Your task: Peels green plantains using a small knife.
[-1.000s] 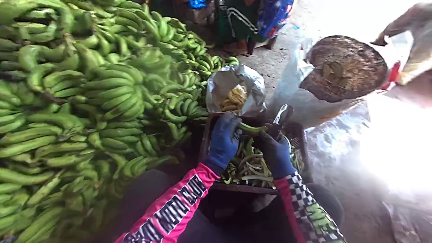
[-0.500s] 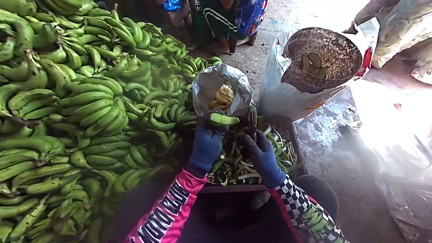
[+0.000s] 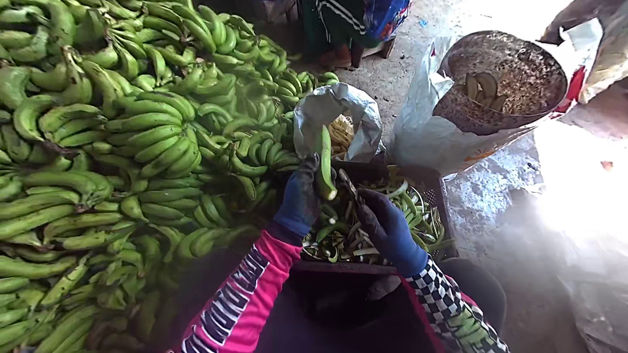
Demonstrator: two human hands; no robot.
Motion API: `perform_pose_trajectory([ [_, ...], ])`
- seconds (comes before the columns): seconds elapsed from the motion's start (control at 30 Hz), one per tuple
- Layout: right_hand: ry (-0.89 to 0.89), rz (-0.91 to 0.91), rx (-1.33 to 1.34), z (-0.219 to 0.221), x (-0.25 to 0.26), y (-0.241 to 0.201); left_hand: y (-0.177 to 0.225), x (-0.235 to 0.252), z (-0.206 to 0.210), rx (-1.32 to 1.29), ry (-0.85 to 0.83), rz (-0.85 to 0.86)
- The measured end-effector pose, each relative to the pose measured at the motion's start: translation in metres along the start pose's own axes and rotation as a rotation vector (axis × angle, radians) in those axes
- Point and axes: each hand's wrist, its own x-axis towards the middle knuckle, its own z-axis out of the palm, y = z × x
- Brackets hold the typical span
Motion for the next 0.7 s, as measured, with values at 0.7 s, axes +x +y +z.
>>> perform_pose_trajectory([
  [0.7, 0.242, 0.036, -0.088, -0.034, 0.006, 0.004, -0.017, -0.01, 0.012, 0.165, -0.164, -0.158],
])
